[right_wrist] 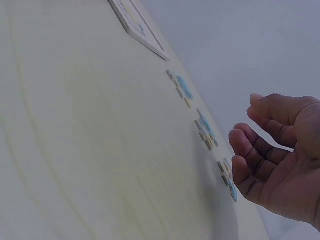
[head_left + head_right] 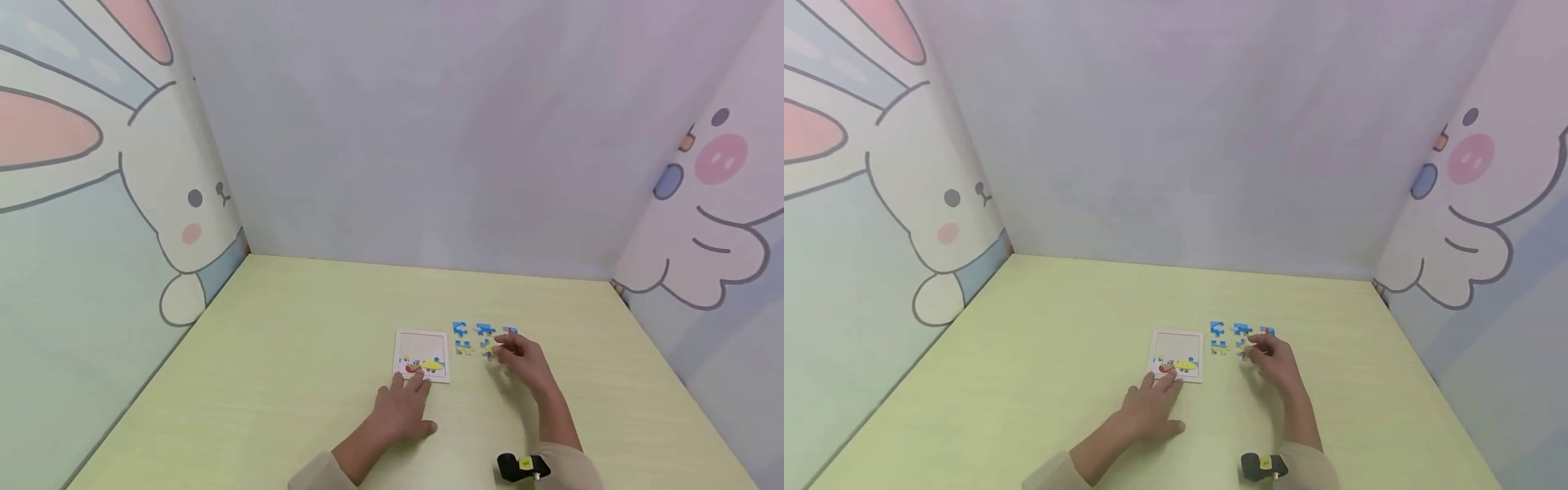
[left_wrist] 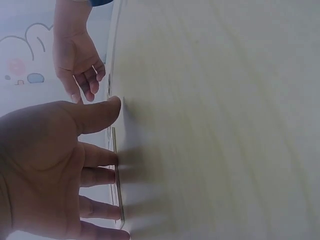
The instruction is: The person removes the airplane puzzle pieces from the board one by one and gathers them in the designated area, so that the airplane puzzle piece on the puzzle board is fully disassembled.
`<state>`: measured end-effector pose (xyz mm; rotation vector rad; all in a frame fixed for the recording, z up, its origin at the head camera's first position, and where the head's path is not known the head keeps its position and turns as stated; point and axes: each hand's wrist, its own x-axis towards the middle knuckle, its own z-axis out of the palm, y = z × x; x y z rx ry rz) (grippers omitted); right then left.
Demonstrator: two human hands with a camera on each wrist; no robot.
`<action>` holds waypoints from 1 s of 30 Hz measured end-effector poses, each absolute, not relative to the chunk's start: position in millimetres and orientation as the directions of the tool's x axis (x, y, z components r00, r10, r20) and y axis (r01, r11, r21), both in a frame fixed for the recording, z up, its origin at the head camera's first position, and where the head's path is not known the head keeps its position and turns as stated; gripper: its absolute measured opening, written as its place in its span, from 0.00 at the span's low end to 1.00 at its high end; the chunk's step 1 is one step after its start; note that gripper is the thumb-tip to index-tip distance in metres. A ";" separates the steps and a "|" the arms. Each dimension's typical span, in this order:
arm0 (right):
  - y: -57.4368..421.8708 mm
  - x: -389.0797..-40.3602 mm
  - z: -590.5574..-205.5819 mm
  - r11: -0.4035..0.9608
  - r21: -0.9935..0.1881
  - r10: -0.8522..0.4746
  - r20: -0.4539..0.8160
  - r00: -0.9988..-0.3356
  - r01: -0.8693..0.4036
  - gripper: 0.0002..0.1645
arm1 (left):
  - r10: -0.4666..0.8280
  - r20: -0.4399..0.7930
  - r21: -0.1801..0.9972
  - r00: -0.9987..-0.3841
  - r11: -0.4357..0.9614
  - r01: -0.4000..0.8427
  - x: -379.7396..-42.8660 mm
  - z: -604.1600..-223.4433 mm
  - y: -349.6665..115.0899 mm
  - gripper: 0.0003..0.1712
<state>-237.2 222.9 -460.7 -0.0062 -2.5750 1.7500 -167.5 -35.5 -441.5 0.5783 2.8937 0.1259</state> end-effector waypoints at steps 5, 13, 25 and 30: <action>210.8 -240.5 -457.3 0.368 -0.927 -0.032 0.057 -0.998 -0.065 0.19 | 0.377 -0.176 0.134 -0.909 0.924 0.358 -166.8 -442.3 -33.5 0.43; 189.1 -250.4 -453.4 0.370 -0.918 -0.124 0.100 -0.987 -0.140 0.19 | 0.353 -0.175 0.102 -0.919 0.935 0.340 -166.3 -449.2 -30.3 0.43; 147.0 -264.6 -450.6 0.342 -0.919 -0.266 0.102 -0.958 -0.193 0.16 | 0.317 -0.159 0.141 -0.935 0.945 0.296 -162.5 -449.1 -23.9 0.43; 130.8 -268.3 -451.2 0.380 -0.900 -0.312 0.093 -0.946 -0.214 0.15 | 0.306 -0.141 0.121 -0.941 0.949 0.291 -162.1 -448.8 -23.0 0.43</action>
